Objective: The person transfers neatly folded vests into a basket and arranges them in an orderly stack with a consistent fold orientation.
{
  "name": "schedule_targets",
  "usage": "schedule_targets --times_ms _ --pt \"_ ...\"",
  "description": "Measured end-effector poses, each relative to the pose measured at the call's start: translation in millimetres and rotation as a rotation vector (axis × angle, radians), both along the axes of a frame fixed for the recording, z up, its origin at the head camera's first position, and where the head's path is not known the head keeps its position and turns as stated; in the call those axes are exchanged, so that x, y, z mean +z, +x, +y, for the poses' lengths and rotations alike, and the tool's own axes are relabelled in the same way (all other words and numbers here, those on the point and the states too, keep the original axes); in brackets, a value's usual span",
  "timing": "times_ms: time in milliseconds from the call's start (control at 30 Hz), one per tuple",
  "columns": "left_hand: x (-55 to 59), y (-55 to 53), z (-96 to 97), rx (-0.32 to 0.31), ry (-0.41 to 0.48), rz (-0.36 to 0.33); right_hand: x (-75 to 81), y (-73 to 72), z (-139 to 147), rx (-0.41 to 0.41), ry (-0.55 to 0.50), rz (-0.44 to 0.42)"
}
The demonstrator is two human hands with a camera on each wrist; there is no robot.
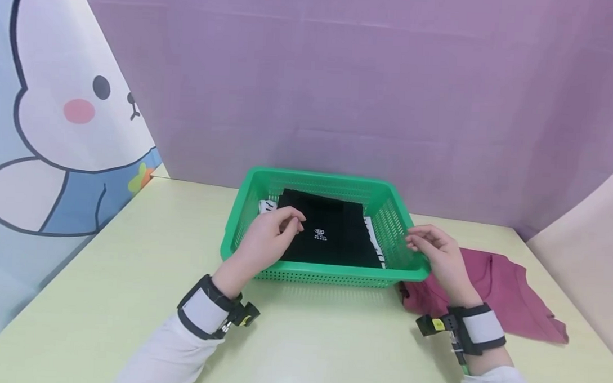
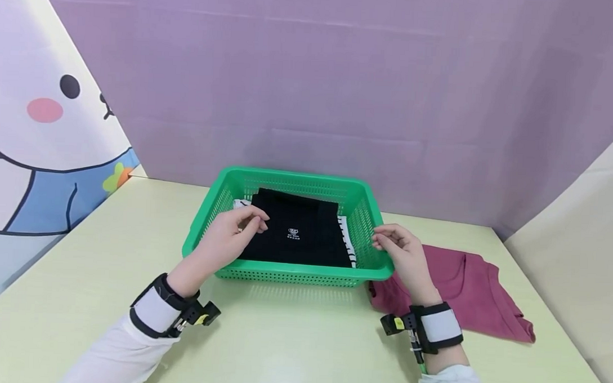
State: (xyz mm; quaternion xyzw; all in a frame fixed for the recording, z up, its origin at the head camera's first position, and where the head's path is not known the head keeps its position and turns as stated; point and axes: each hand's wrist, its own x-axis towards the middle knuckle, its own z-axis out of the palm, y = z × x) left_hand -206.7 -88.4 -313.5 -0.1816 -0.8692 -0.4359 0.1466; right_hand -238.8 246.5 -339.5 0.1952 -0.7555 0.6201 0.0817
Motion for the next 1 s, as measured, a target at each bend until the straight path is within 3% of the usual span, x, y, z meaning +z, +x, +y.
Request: schedule_targets --times_ms 100,267,367,600,867,1000 --pt "0.5 1.5 2.4 -0.009 -0.005 0.008 -2.6 0.8 -1.2 0.028 -0.135 0.007" --pt "-1.1 3.9 2.1 0.013 0.014 0.045 -8.1 4.8 0.5 0.156 -0.401 -0.013" --pt "-3.5 5.6 4.0 0.013 0.052 0.076 -11.6 6.2 6.7 0.170 -0.476 -0.030" --pt "-8.5 14.1 25.8 -0.088 0.139 0.106 -21.7 11.8 33.3 0.127 -0.400 -0.084" --pt "-7.6 19.3 43.5 -0.154 0.212 0.033 -31.4 7.0 58.9 0.250 -0.294 -0.219" --pt "-8.2 22.2 51.4 -0.163 0.171 0.025 -35.6 8.6 75.9 0.283 -0.290 -0.261"
